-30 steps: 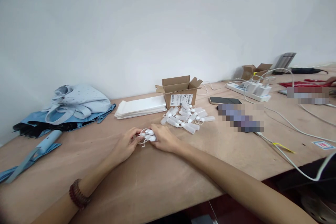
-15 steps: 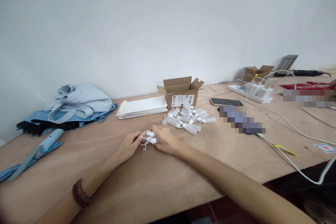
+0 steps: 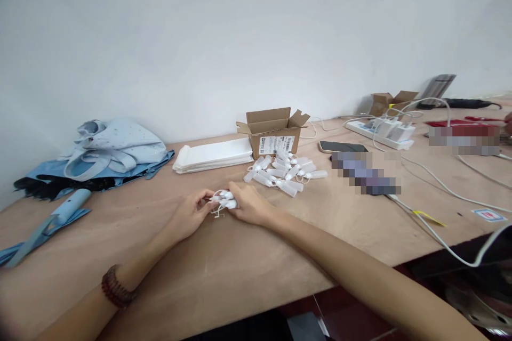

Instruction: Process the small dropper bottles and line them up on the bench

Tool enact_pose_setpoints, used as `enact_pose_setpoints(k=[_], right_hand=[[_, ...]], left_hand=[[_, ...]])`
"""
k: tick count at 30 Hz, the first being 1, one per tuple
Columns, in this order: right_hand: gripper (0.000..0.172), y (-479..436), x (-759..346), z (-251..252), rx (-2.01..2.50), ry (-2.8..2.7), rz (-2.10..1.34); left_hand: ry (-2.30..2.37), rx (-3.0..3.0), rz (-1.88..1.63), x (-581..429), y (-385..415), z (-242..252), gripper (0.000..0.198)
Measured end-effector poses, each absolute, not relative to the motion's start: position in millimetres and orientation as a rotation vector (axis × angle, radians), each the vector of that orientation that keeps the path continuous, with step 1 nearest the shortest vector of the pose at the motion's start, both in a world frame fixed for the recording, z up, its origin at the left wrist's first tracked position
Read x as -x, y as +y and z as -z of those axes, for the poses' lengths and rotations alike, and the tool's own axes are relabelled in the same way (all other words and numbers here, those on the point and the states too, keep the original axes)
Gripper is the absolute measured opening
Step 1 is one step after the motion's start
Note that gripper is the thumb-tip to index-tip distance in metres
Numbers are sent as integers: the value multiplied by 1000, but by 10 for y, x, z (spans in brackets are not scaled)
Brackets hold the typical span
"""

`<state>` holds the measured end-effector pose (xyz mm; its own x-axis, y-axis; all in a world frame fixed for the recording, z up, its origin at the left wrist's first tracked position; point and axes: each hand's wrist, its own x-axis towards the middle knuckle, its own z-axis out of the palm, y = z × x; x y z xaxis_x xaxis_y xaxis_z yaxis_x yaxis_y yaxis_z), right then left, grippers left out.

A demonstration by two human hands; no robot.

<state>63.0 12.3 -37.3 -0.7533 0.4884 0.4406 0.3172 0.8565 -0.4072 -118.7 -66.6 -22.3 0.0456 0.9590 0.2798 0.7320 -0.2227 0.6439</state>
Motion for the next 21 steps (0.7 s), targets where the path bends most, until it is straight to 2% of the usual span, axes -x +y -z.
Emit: enact_pose_setpoints(k=[4, 14, 21], right_hand=[[28, 117, -641, 372, 594, -2496, -421], [23, 118, -634, 362, 581, -2470, -465], [24, 94, -634, 363, 581, -2458, -516]], left_hand=[[1783, -1929, -925, 1184, -657, 241, 33], [1589, -1846, -1030, 1165, -685, 217, 19], [1716, -1872, -942, 1159, -650, 264, 44]])
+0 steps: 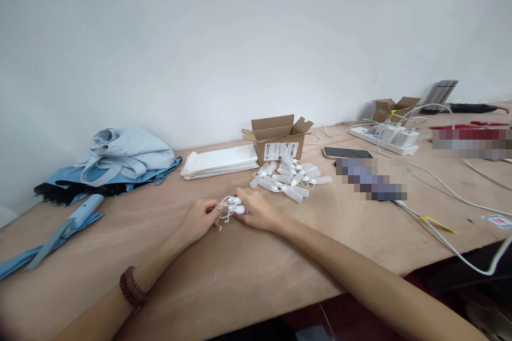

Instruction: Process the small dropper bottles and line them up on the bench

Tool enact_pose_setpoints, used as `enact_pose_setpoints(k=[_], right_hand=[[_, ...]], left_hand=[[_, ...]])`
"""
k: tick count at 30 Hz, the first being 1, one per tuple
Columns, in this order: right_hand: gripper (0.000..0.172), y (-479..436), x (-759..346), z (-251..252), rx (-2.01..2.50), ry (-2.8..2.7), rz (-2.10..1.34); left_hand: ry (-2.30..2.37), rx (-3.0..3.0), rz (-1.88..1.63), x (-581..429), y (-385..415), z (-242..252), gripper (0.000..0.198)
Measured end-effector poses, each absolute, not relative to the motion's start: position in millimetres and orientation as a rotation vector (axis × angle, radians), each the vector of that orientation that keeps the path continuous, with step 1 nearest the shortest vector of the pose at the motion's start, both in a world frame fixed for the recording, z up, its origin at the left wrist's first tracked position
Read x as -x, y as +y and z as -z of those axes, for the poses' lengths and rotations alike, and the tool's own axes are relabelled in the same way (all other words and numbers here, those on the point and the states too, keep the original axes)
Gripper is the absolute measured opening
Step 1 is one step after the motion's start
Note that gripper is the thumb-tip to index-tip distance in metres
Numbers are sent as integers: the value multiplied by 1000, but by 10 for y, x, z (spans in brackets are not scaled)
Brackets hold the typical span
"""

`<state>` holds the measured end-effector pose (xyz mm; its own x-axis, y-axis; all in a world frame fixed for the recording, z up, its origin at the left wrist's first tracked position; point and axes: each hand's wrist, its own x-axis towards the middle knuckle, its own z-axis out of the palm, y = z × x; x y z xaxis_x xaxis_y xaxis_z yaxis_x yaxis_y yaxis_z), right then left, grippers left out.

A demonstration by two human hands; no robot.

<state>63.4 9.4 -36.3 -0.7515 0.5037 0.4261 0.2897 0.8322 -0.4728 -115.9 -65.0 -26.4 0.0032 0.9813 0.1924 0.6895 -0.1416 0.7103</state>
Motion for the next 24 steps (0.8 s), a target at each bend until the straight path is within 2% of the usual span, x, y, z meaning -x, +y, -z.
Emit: enact_pose_setpoints(k=[6, 10, 15, 19, 24], right_hand=[[27, 72, -627, 386, 604, -2441, -478], [25, 66, -629, 374, 628, -2422, -434], [24, 89, -634, 388, 644, -2413, -458], [25, 127, -647, 419, 663, -2400, -431], [29, 135, -657, 394, 679, -2410, -465]], left_hand=[[1862, -1836, -885, 1126, -630, 326, 53], [1770, -2129, -896, 1177, -684, 304, 30], [1770, -2288, -820, 1200, -697, 274, 25], [1714, -1973, -937, 1198, -684, 186, 43], [1385, -1025, -1378, 1295, -629, 73, 24]])
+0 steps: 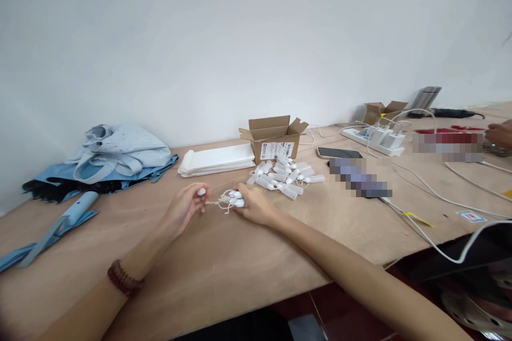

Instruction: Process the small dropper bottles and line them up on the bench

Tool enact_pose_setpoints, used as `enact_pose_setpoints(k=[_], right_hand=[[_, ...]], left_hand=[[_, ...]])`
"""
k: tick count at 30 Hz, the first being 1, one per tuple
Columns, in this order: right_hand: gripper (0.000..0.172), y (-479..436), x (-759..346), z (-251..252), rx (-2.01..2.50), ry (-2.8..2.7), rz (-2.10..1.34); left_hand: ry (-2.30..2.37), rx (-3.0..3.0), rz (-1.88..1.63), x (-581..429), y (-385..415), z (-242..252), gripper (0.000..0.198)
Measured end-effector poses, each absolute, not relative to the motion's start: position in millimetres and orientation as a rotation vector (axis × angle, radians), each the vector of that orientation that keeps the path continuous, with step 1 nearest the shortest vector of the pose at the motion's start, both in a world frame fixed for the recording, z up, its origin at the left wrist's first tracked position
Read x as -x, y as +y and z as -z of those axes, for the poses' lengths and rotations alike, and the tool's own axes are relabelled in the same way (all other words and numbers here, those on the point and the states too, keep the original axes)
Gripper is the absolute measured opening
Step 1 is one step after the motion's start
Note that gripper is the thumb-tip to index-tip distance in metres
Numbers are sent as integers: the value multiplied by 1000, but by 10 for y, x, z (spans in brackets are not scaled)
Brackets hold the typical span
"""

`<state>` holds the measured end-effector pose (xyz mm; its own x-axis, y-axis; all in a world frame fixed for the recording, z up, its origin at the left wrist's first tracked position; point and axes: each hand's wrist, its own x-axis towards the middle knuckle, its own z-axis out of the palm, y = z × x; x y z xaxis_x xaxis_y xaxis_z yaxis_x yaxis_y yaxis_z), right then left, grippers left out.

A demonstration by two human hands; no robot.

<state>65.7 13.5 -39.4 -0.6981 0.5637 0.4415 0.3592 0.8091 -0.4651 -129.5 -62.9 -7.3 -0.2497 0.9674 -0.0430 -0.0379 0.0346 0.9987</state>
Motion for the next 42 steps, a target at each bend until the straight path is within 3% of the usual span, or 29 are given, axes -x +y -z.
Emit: enact_pose_setpoints(k=[5, 13, 25, 33, 42], right_hand=[[32, 83, -637, 311, 643, -2403, -584], [39, 60, -619, 320, 532, -2444, -674], [46, 12, -639, 289, 556, -2468, -631], [34, 48, -626, 311, 558, -2479, -594], [37, 100, -602, 291, 667, -2351, -910]], left_hand=[[1276, -918, -1368, 1310, -630, 71, 27], [1539, -1788, -1033, 1168, -678, 126, 29], [1649, -2201, -907, 1155, -748, 127, 22], [1733, -2168, -911, 1189, -733, 125, 17], [1663, -1904, -988, 1232, -682, 210, 22]])
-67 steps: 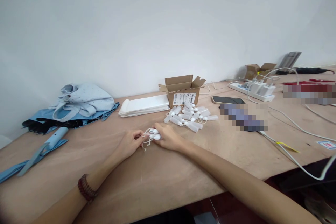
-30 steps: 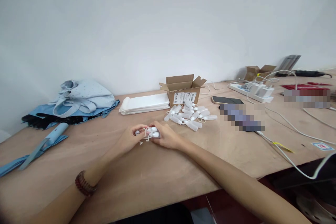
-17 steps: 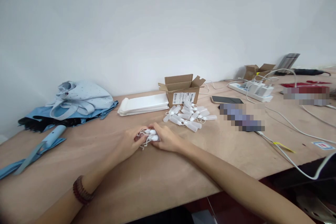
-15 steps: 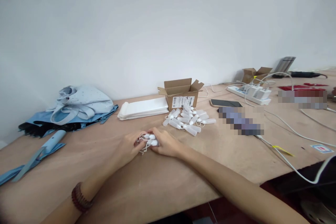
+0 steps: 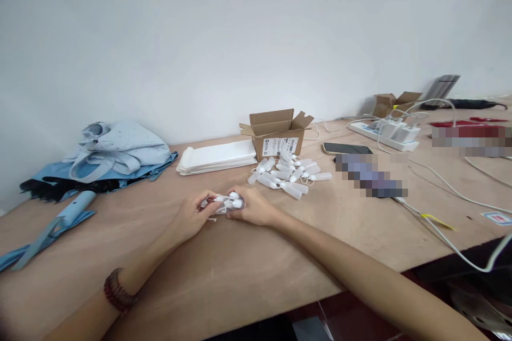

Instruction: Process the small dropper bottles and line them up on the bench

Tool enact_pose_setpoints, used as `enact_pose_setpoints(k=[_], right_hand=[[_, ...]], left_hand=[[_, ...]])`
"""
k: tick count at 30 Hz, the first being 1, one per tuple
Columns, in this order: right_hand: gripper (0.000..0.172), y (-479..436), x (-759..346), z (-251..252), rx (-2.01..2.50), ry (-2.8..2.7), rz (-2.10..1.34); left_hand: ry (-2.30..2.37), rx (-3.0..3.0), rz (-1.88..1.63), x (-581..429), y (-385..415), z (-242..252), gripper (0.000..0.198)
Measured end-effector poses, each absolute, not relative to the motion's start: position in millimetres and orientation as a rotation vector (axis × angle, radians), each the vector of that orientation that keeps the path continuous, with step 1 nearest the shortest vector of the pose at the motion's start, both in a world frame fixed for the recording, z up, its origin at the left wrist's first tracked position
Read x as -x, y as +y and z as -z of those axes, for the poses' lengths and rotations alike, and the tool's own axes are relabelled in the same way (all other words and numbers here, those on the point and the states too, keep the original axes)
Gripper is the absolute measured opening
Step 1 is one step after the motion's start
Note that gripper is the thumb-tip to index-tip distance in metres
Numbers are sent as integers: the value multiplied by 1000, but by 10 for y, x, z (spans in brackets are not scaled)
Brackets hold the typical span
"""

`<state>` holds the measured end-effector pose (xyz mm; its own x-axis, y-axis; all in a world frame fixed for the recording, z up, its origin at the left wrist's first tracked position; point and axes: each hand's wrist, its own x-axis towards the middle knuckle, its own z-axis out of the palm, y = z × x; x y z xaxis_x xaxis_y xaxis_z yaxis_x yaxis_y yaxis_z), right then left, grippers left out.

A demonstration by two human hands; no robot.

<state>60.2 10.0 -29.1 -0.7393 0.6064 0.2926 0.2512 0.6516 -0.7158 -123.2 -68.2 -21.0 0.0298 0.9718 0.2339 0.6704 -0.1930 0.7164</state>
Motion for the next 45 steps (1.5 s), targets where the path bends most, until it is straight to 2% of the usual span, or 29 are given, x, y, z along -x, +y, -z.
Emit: enact_pose_setpoints(k=[4, 11, 18, 22, 29, 34, 40, 45], right_hand=[[33, 109, -606, 269, 707, -2331, -950], [35, 100, -653, 238, 686, -2400, -753], [19, 104, -655, 323, 639, -2445, -545], [20, 56, -655, 326, 668, -2523, -481], [23, -19, -615, 337, 682, -2603, -187], [20, -10, -598, 358, 720, -2570, -123], [21, -11, -586, 355, 699, -2570, -101], [21, -6, -595, 366, 722, -2557, -138]], left_hand=[[1652, -1861, -1016, 1204, -674, 245, 21], [1698, -1871, -1050, 1175, -719, 171, 22], [1707, -1922, -991, 1218, -717, 137, 23], [1668, -1795, -984, 1219, -698, 166, 28], [1668, -1417, -1004, 1188, -631, 224, 51], [1647, -1555, -979, 1270, -609, 202, 39], [1670, -1384, -977, 1252, -618, 217, 54], [1561, -1444, -951, 1243, -663, 180, 42]])
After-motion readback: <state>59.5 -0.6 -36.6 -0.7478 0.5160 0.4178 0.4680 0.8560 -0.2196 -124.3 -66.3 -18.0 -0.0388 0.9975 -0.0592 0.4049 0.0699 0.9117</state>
